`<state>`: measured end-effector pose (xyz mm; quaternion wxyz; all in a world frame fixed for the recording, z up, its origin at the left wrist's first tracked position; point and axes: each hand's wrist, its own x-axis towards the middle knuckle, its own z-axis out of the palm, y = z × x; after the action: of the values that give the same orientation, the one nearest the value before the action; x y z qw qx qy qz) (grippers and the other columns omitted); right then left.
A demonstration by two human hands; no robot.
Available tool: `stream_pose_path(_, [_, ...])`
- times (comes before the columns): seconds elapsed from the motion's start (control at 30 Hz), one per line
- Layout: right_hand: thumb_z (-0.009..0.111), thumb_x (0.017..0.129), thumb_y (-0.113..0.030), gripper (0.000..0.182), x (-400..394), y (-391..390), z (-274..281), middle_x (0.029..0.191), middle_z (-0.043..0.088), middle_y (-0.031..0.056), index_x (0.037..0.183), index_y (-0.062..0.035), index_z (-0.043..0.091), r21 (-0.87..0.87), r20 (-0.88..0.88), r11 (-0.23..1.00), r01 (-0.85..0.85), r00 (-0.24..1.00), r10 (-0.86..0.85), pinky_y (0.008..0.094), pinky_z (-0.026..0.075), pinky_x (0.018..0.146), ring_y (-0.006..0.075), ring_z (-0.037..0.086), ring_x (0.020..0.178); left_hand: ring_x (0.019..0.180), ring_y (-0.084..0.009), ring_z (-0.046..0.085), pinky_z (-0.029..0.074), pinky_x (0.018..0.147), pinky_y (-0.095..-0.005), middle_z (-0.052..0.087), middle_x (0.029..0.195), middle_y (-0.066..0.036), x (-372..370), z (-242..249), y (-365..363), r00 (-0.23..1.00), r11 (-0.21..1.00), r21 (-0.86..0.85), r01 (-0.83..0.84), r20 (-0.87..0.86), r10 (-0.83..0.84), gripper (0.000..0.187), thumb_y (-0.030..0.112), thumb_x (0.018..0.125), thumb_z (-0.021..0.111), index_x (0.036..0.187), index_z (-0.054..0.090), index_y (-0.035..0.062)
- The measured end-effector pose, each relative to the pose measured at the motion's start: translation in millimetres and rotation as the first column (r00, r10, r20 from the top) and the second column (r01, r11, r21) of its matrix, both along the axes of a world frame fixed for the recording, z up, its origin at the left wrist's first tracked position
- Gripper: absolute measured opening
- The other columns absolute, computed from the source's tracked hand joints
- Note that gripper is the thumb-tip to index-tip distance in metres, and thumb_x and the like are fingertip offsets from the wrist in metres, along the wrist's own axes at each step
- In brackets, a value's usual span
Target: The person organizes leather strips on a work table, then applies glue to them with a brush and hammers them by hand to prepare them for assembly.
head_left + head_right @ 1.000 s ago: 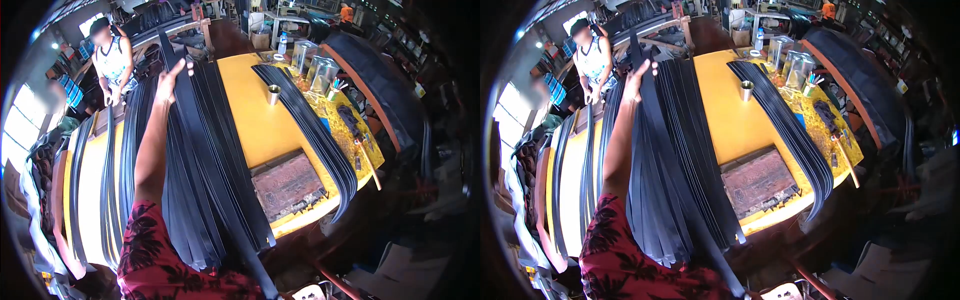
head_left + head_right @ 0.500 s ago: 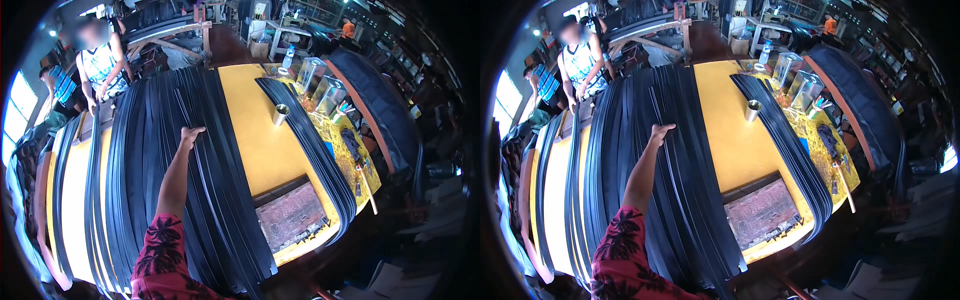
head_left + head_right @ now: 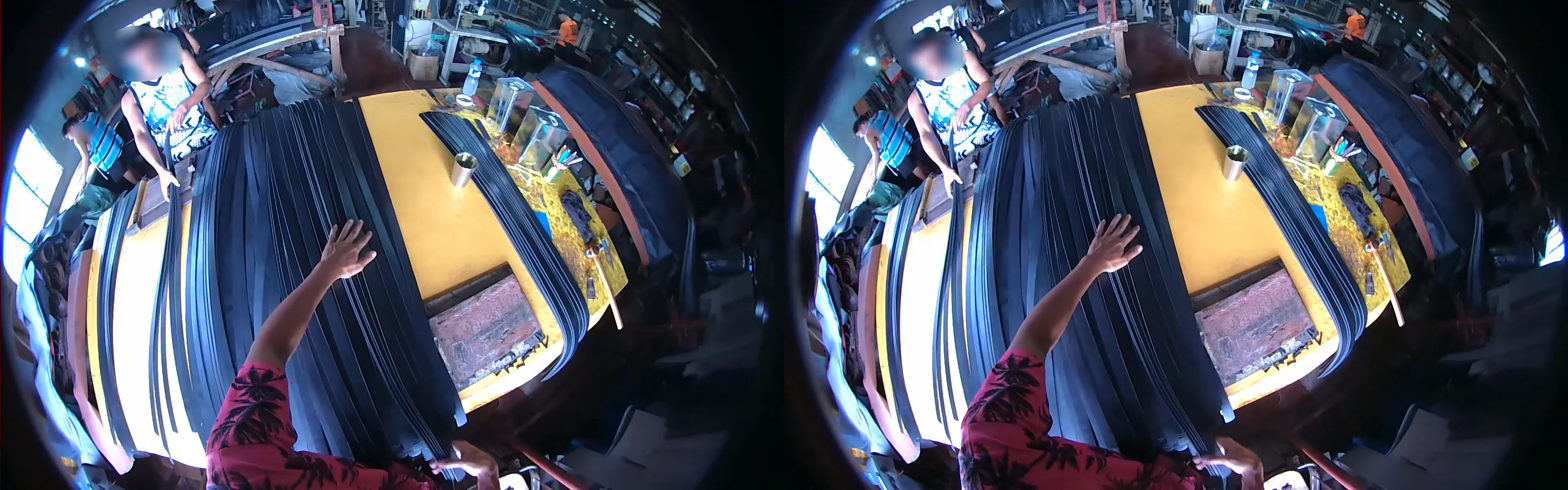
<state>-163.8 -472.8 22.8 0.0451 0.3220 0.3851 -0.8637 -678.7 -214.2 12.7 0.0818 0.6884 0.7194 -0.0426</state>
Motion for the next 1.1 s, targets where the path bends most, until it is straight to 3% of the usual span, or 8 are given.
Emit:
stream_pose_path(0.23, [0.068,0.088,-0.006,0.038,-111.0,59.1,51.0,0.103,0.070,0.0138,0.121,0.0046,0.055,0.140,0.043,0.982,0.130,0.990,-0.137,0.0348,0.054,0.087,0.0218,0.070,0.092,0.149,-0.0310,0.008,0.011,0.118,-0.0571,0.012,0.161,-0.011,25.1,-5.7,-27.0,0.987,0.983,0.101,-0.156,0.053,0.151,0.067,0.058,0.099,0.031,0.150,0.032,0.0144])
stream_pose_path(0.4, [0.065,0.086,-0.003,0.045,-118.2,62.1,16.8,0.107,0.070,0.0164,0.127,0.0060,0.048,0.086,-0.096,0.979,0.187,0.979,-0.179,0.0359,0.052,0.090,0.0241,0.069,0.095,0.149,-0.0304,0.009,0.010,0.118,-0.0561,0.014,0.161,-0.013,73.8,6.2,-61.3,0.972,0.967,0.110,-0.230,0.081,0.222,0.067,0.051,0.099,0.035,0.149,0.032,0.0068])
stream_pose_path(0.67, [0.066,0.086,-0.004,0.031,-123.0,71.3,32.6,0.097,0.070,0.0109,0.115,0.0045,0.057,0.057,-0.106,0.968,0.246,0.965,-0.239,0.0319,0.053,0.084,0.0184,0.068,0.084,0.148,-0.0335,0.012,0.009,0.115,-0.0612,0.018,0.159,-0.016,162.6,-14.9,-139.5,0.940,0.932,0.200,-0.301,0.227,0.255,0.071,0.054,0.098,0.036,0.149,0.032,0.0053])
stream_pose_path(0.8, [0.072,0.086,-0.020,0.044,-88.7,82.4,39.7,0.094,0.071,0.0132,0.118,0.0041,0.055,0.092,-0.186,0.992,0.086,0.980,-0.068,0.0318,0.055,0.077,0.0206,0.070,0.080,0.149,-0.0311,0.009,0.007,0.116,-0.0603,0.015,0.161,-0.012,185.7,-4.4,-144.1,0.948,0.944,0.115,-0.309,0.116,0.296,0.069,0.054,0.098,0.038,0.152,0.028,0.0123])
stream_pose_path(0.87, [0.076,0.081,-0.040,0.052,-64.6,88.1,52.1,0.074,0.069,0.0108,0.105,0.0039,0.061,0.562,0.367,0.718,-0.410,0.902,0.227,0.0289,0.053,0.068,0.0180,0.067,0.067,0.149,-0.0308,0.009,0.010,0.116,-0.0602,0.014,0.161,-0.011,195.0,-9.3,-150.5,0.944,0.934,0.138,-0.330,0.076,0.323,0.068,0.054,0.098,0.038,0.152,0.027,0.0144])
stream_pose_path(0.93, [0.073,0.079,-0.054,0.053,-22.9,90.9,38.6,0.059,0.063,0.0062,0.084,-0.0015,0.069,0.698,0.375,0.584,-0.414,0.906,0.194,0.0308,0.048,0.060,0.0151,0.062,0.059,0.149,-0.0307,0.011,0.011,0.115,-0.0613,0.016,0.161,-0.011,199.6,-8.3,-145.6,0.934,0.917,0.187,-0.353,0.012,0.357,0.070,0.054,0.097,0.038,0.152,0.027,0.0124])
stream_pose_path(1.03, [0.068,0.090,-0.039,0.039,79.3,96.4,58.1,0.076,0.069,0.0085,0.091,0.0000,0.068,0.578,0.035,0.816,0.004,0.999,-0.029,0.0290,0.052,0.067,0.0149,0.067,0.072,0.148,-0.0312,0.013,0.015,0.115,-0.0567,0.016,0.160,-0.014,239.4,5.0,-150.8,0.853,0.823,0.235,-0.518,0.062,0.519,0.073,0.052,0.096,0.043,0.151,0.025,0.0074])
stream_pose_path(1.1, [0.066,0.093,-0.028,0.033,151.5,109.3,30.3,0.087,0.070,0.0119,0.100,0.0042,0.065,0.319,0.204,0.948,0.013,0.975,-0.082,0.0291,0.056,0.071,0.0165,0.068,0.080,0.147,-0.0312,0.015,0.018,0.115,-0.0541,0.019,0.159,-0.013,271.9,18.6,-158.7,0.795,0.777,0.189,-0.600,0.034,0.606,0.074,0.050,0.095,0.046,0.151,0.025,0.0062])
